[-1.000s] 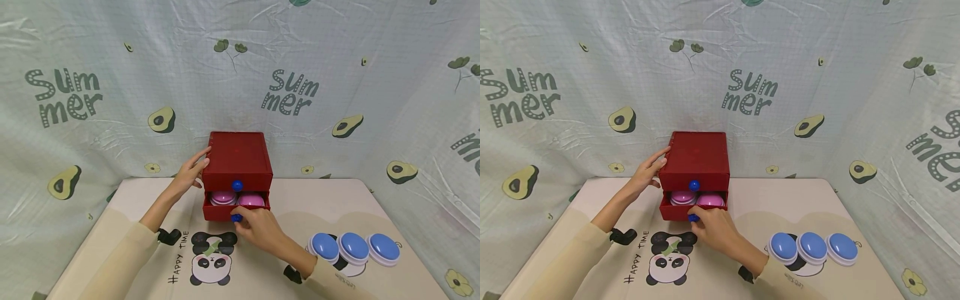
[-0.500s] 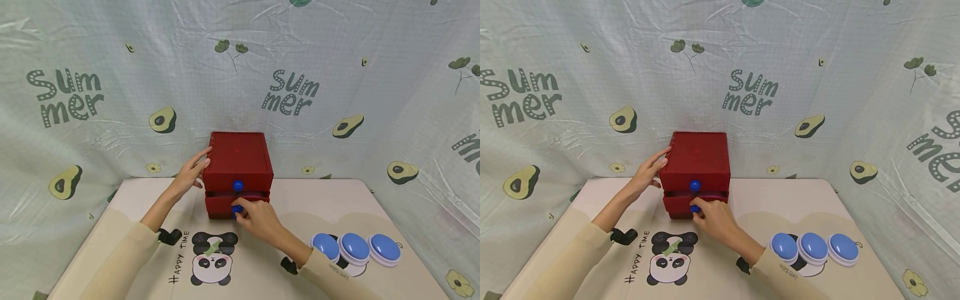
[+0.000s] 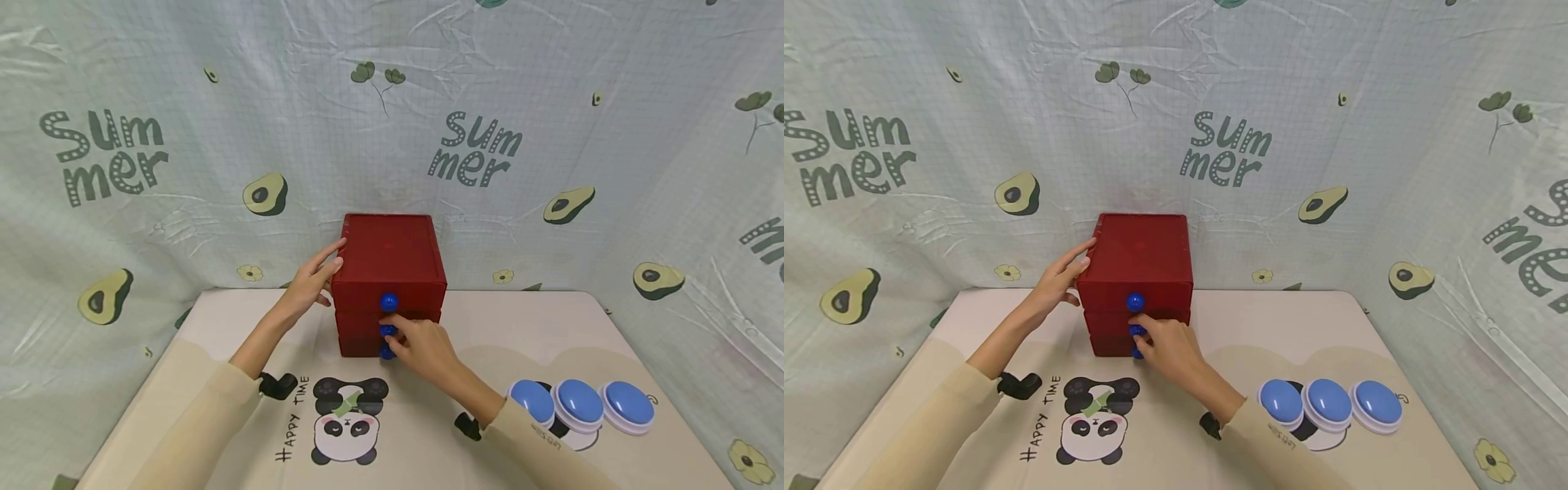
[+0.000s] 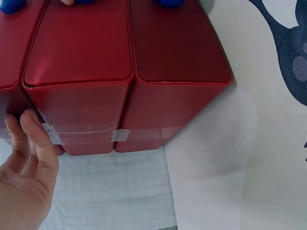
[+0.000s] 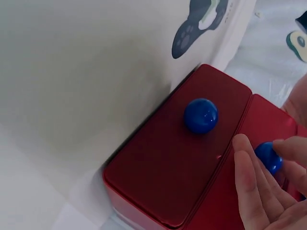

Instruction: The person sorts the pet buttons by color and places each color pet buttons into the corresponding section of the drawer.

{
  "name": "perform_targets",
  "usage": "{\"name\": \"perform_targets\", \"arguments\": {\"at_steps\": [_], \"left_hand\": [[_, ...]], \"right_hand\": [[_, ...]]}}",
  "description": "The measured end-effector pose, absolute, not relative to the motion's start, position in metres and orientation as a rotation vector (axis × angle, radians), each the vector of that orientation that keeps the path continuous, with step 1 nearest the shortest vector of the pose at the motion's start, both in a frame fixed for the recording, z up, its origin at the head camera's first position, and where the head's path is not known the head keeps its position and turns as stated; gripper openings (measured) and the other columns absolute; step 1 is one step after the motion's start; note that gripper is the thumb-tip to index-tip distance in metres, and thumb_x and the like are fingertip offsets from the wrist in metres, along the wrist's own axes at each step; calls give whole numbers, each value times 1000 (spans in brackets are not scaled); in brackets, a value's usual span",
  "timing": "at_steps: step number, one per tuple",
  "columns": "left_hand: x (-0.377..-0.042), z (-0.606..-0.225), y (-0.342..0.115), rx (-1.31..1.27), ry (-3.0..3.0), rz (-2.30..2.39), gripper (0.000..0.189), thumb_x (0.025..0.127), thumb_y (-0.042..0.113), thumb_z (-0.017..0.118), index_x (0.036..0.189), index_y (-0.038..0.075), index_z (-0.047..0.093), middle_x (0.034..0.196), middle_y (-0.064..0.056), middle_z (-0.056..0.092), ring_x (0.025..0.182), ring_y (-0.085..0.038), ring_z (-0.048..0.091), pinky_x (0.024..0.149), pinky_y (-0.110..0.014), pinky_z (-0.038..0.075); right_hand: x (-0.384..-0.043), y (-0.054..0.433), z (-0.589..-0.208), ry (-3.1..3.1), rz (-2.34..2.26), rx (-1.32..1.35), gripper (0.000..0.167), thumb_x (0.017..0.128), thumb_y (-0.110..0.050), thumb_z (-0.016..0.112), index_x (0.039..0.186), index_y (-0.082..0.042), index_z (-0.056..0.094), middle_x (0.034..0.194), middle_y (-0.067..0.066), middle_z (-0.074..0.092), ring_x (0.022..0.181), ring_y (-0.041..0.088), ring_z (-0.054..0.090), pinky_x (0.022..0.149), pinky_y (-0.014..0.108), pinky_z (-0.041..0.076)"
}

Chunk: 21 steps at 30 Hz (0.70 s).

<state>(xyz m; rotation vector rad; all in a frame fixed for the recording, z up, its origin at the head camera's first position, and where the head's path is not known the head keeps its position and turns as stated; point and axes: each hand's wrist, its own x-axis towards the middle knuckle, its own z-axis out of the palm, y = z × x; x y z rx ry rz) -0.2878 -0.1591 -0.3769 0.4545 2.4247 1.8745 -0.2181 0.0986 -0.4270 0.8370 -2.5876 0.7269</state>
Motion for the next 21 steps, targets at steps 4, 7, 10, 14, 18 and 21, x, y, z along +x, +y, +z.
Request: {"name": "perform_targets", "arguments": {"at_steps": [4,7,10,14,18,21], "left_hand": [[-288,-377,-160,448,2426,1871,56,108,39,48,162,32,35,81,3,65,67,-12,64,56,-29,55],[-288,-377,-160,442,2430,1873,56,108,40,48,162,33,36,81,3,65,67,-12,64,56,-29,55],[-289,-377,-160,441,2434,1873,55,108,40,49,162,33,36,81,2,65,67,-12,64,56,-29,55],[-288,-378,-160,450,2435,1868,55,109,39,48,162,32,35,80,3,65,66,-12,64,55,-29,55],[-287,-378,-159,451,2444,1864,55,109,38,48,162,31,35,81,2,65,66,-13,65,56,-29,55],[-287,-378,-159,452,2446,1867,55,109,38,48,162,32,36,80,2,65,66,-13,64,56,-29,55]], "right_hand": [[-210,103,-429,-2573,700,926,23,91,-17,78,113,-17,72,80,-5,77,66,5,69,59,14,49],[-207,107,-433,-2615,693,1003,20,92,-17,77,110,-17,70,81,-5,78,66,5,68,59,14,48],[-209,110,-440,-2693,671,1044,19,94,-18,76,112,-17,71,83,-3,79,67,8,69,57,14,47],[-215,110,-451,-2782,596,1051,23,95,-21,75,117,-18,72,84,-3,79,71,9,72,61,16,50],[-224,108,-459,-2850,485,1062,29,95,-23,74,124,-20,72,76,-7,72,64,4,60,62,18,48],[-230,106,-462,-2878,450,1072,32,96,-24,73,128,-20,72,78,-8,71,63,3,52,62,19,46]]}}
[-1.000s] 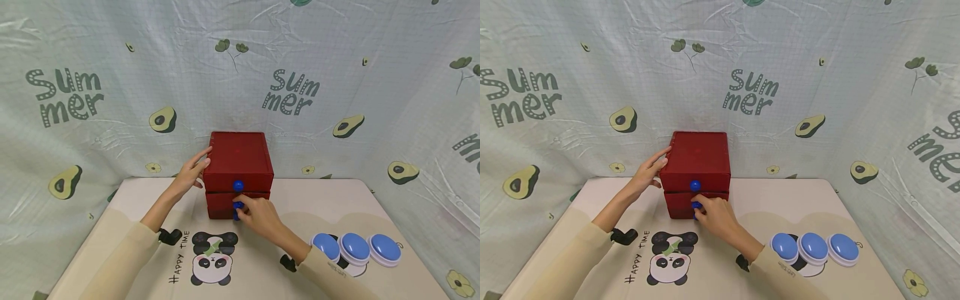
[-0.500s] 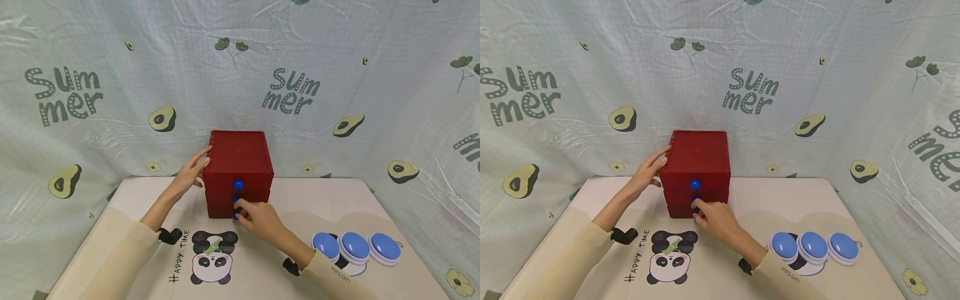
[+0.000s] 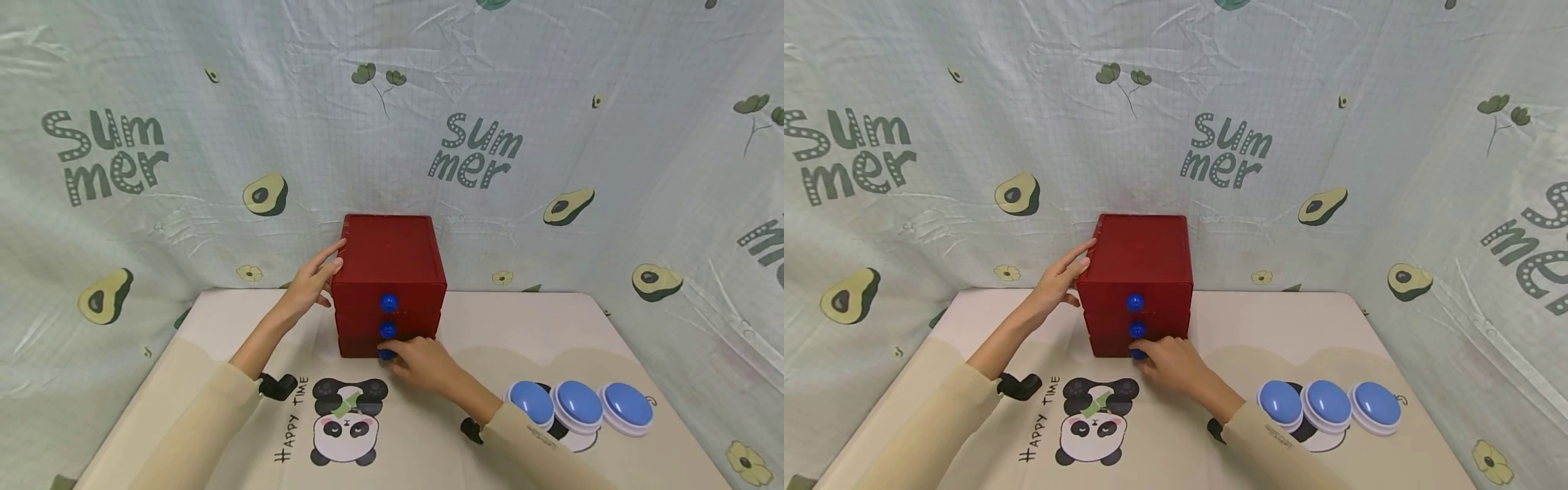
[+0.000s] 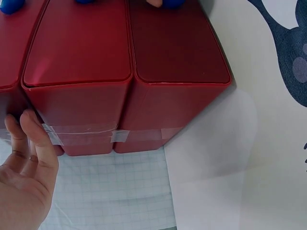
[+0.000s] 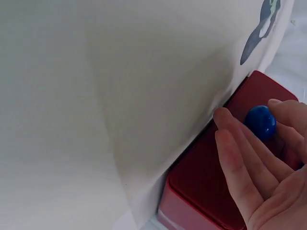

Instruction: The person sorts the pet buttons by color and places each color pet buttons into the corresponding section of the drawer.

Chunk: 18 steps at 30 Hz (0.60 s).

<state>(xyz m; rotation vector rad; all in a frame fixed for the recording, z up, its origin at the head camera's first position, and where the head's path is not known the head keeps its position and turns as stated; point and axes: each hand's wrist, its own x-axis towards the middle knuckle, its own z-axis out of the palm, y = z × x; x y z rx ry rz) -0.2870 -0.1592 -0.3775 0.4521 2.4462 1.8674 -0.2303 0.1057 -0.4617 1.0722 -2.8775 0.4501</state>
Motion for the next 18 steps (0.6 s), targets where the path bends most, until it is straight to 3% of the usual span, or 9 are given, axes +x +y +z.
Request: {"name": "perform_targets", "arguments": {"at_steps": [5,12,18], "left_hand": [[-288,-378,-159,455,2437,1873,55,108,39,48,162,33,36,79,2,65,66,-12,65,55,-29,55],[-290,-379,-160,449,2432,1870,55,108,40,49,161,34,37,82,1,64,67,-13,64,57,-32,56],[-290,-380,-161,448,2424,1876,55,108,40,49,161,35,36,84,2,66,68,-13,65,56,-30,56]], "right_hand": [[-234,102,-463,-2867,462,1075,28,97,-24,72,125,-19,74,95,-5,79,68,2,57,65,19,50],[-228,100,-465,-2796,413,1087,20,96,-25,74,116,-21,74,87,-5,76,64,5,54,62,20,51],[-210,101,-464,-2771,375,1136,19,95,-23,75,114,-22,72,81,-5,73,61,4,50,55,16,44]]}}
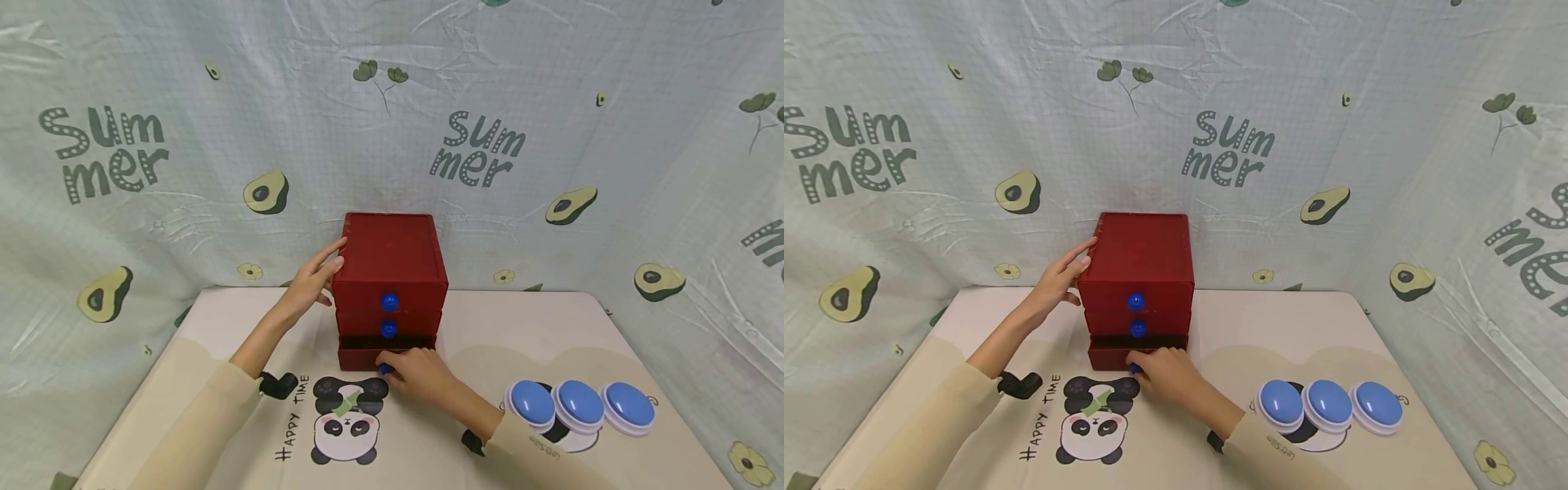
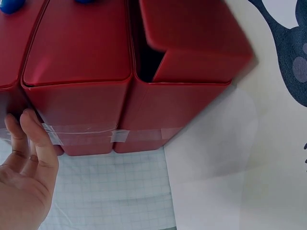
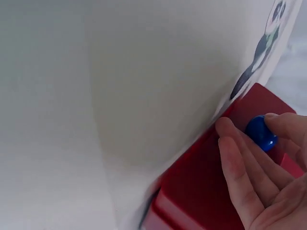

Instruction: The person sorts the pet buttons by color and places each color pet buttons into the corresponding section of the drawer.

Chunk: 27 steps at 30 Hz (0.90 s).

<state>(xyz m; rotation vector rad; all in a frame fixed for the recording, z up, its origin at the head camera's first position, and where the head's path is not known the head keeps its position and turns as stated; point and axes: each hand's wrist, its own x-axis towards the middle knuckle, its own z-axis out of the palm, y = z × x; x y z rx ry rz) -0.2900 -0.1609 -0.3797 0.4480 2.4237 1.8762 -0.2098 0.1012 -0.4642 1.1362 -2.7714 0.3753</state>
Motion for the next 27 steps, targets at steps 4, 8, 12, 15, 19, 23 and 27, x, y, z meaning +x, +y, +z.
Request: {"name": "perform_targets", "arguments": {"at_steps": [4,8,12,15,19,23,27], "left_hand": [[-291,-380,-161,452,2427,1870,55,108,40,49,161,35,36,84,1,66,68,-13,66,57,-30,56],[-291,-380,-161,446,2437,1861,55,108,41,49,161,36,36,85,1,65,68,-13,65,57,-31,57],[-292,-381,-161,446,2432,1869,55,108,41,49,161,35,36,83,1,64,67,-13,64,57,-30,57],[-291,-380,-161,454,2424,1876,55,108,40,49,161,34,37,81,1,64,67,-13,64,57,-30,57],[-290,-379,-161,455,2413,1882,55,108,41,48,161,34,36,82,2,65,67,-13,65,57,-30,56],[-290,-379,-162,451,2407,1883,56,108,41,49,161,34,36,84,2,66,68,-13,65,57,-30,56],[-290,-379,-162,448,2408,1881,56,108,41,49,161,35,36,84,2,65,68,-13,65,57,-30,56]], "right_hand": [[-193,103,-463,-2780,361,1161,20,94,-23,75,114,-23,71,72,-7,67,57,3,45,52,14,39],[-178,104,-460,-2798,329,1187,23,93,-25,76,116,-25,71,69,-9,66,57,2,48,56,13,43],[-163,106,-456,-2817,307,1217,26,92,-28,77,117,-26,71,72,-12,68,61,1,54,67,14,52],[-152,107,-454,-2821,308,1229,26,92,-30,77,117,-28,71,73,-13,68,63,0,56,71,15,54],[-139,109,-453,-2829,348,1231,26,92,-29,78,118,-28,71,71,-15,66,65,-1,57,73,16,55],[-129,110,-455,-2824,431,1229,26,93,-26,77,118,-28,70,72,-16,65,64,-4,53,75,16,55],[-119,111,-457,-2847,565,1206,25,94,-24,74,119,-28,70,78,-18,69,67,-8,52,81,20,57]]}}
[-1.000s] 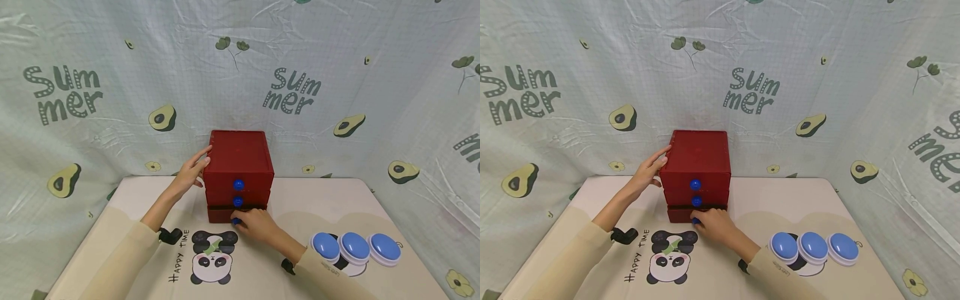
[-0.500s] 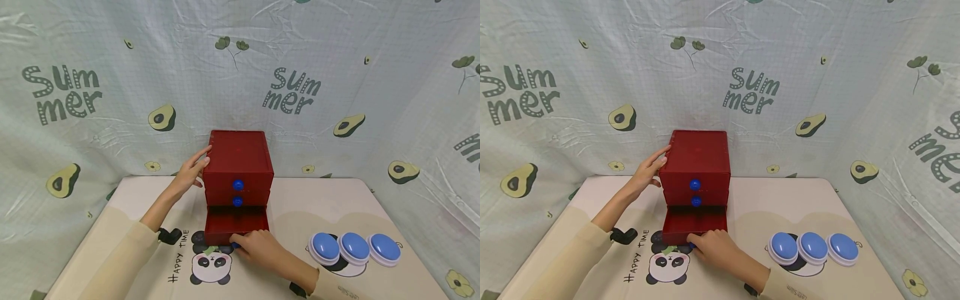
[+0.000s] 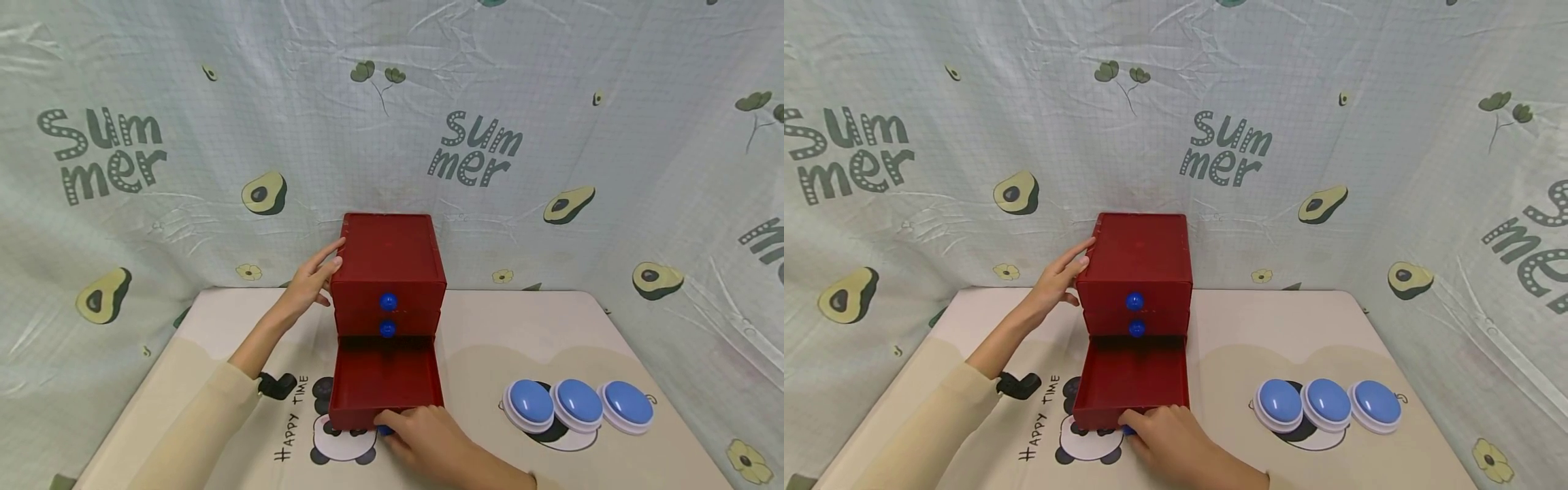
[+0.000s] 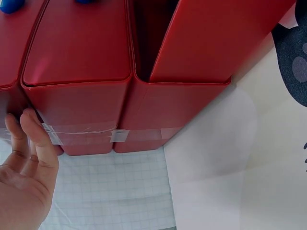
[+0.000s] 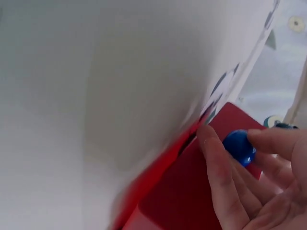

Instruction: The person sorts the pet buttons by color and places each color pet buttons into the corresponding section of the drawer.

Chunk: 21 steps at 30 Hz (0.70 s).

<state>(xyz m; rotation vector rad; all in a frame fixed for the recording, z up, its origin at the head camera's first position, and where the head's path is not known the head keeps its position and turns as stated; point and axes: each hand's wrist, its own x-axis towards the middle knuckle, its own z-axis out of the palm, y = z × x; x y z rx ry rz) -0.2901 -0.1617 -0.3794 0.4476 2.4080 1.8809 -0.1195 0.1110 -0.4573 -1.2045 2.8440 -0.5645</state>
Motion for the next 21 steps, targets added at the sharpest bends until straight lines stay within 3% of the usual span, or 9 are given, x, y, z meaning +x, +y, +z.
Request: {"name": "perform_targets", "arguments": {"at_steps": [11,21], "left_hand": [[-290,-380,-162,451,2432,1864,55,108,42,48,161,36,36,85,2,67,68,-14,66,57,-31,57],[-289,-380,-162,461,2431,1872,55,108,39,48,162,33,36,83,4,67,68,-12,65,57,-29,57]], "right_hand": [[-100,113,-461,2677,-792,-865,27,93,-31,74,119,-35,73,103,-20,75,83,-7,58,91,29,60],[-90,113,-464,2667,-801,-866,28,91,-31,75,119,-31,74,81,-24,68,72,-11,54,87,28,61]]}}
